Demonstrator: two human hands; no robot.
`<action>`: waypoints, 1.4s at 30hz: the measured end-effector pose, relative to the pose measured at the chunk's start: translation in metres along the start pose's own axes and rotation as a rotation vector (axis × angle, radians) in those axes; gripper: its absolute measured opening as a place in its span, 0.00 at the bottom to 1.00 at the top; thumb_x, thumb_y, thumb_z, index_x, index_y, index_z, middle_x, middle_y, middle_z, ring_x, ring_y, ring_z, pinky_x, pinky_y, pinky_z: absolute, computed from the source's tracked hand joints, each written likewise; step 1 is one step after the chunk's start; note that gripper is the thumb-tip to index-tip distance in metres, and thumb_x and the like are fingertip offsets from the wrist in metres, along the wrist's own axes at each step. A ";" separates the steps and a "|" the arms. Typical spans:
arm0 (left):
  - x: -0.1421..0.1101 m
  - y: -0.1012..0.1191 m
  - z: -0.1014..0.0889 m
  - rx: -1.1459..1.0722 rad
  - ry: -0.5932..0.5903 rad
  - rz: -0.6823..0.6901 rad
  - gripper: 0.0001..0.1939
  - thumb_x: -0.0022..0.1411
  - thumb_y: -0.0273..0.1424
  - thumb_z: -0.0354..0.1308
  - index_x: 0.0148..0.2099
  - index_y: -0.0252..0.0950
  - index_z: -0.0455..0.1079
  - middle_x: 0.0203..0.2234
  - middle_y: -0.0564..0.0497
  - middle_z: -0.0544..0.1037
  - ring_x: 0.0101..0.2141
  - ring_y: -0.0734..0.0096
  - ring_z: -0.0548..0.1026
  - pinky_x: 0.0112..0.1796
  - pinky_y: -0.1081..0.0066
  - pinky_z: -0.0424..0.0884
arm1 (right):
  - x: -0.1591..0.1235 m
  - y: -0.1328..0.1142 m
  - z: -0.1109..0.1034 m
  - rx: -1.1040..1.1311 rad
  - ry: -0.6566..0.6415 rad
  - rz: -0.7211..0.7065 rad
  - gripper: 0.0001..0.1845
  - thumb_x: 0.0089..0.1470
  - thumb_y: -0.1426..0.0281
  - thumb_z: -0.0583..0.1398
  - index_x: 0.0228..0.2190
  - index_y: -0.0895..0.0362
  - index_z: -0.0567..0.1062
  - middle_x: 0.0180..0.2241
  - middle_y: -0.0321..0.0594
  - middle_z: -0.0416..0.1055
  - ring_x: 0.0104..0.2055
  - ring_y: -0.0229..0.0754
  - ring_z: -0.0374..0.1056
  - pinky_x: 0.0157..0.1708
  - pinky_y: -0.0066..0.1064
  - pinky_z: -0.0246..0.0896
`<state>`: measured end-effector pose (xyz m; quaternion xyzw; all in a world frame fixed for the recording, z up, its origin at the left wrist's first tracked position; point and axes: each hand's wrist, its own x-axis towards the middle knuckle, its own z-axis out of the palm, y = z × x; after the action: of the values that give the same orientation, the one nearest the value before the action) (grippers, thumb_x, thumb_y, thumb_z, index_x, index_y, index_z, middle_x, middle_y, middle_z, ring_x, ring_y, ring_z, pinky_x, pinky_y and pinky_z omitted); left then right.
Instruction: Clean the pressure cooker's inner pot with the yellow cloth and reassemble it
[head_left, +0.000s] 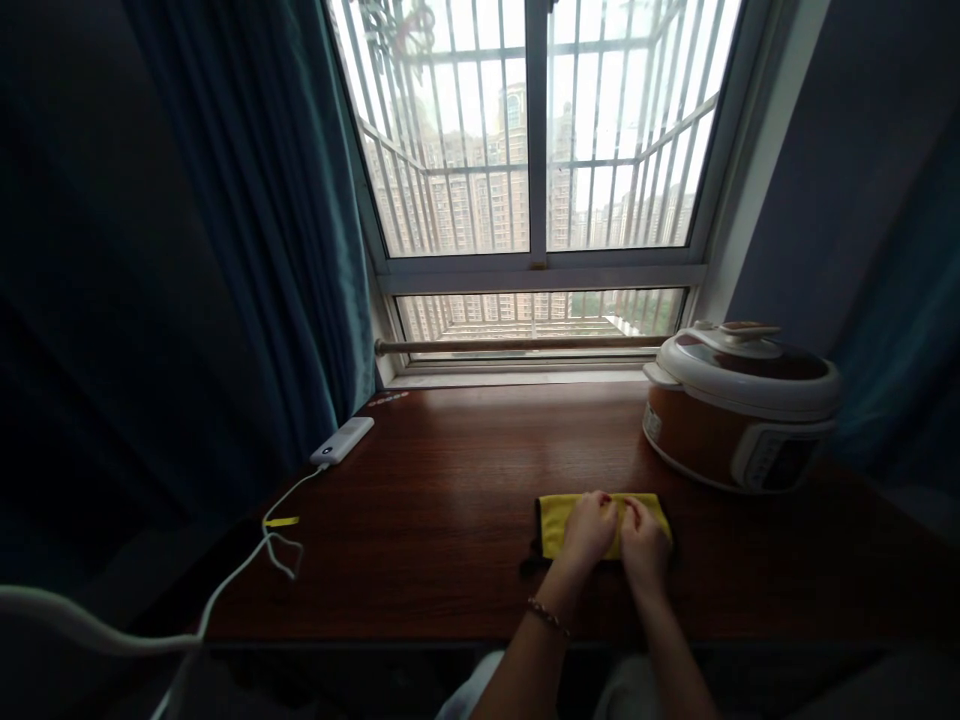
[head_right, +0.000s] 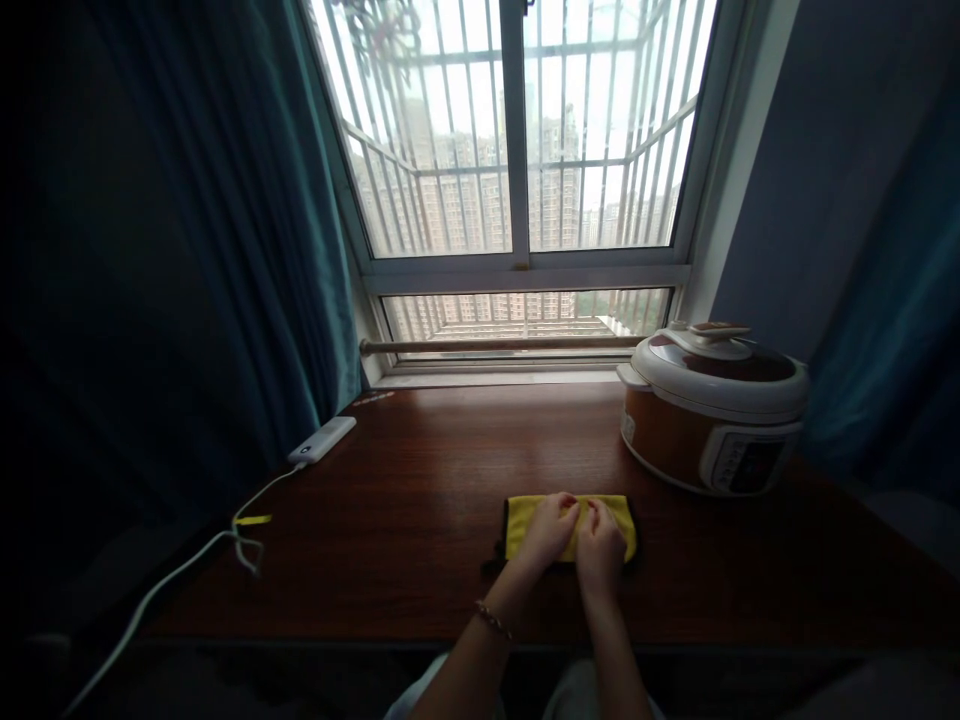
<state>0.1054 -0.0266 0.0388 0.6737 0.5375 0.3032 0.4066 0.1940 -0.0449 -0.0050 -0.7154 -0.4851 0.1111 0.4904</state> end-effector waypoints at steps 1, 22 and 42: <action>-0.002 -0.002 0.000 0.087 0.008 0.011 0.18 0.58 0.34 0.46 0.45 0.29 0.69 0.44 0.38 0.71 0.47 0.59 0.66 0.51 0.63 0.57 | -0.001 0.002 0.002 -0.003 0.023 -0.006 0.25 0.50 0.65 0.44 0.38 0.65 0.74 0.40 0.53 0.73 0.41 0.50 0.69 0.43 0.37 0.60; -0.041 -0.082 -0.065 0.872 0.048 0.011 0.34 0.59 0.52 0.36 0.64 0.46 0.44 0.64 0.50 0.45 0.62 0.48 0.39 0.56 0.44 0.35 | -0.025 -0.009 0.010 0.081 -0.026 -0.306 0.17 0.51 0.72 0.47 0.33 0.63 0.74 0.36 0.51 0.73 0.42 0.46 0.67 0.46 0.39 0.60; -0.133 -0.175 -0.233 1.078 0.166 -0.120 0.29 0.61 0.48 0.40 0.63 0.48 0.48 0.62 0.54 0.51 0.61 0.59 0.48 0.56 0.53 0.45 | -0.028 -0.008 0.008 0.109 -0.136 -0.237 0.16 0.50 0.72 0.48 0.31 0.60 0.74 0.34 0.47 0.73 0.39 0.45 0.69 0.43 0.37 0.62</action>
<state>-0.2073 -0.0883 0.0028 0.7287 0.6843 0.0131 -0.0234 0.1702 -0.0623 -0.0116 -0.6161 -0.5918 0.1268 0.5041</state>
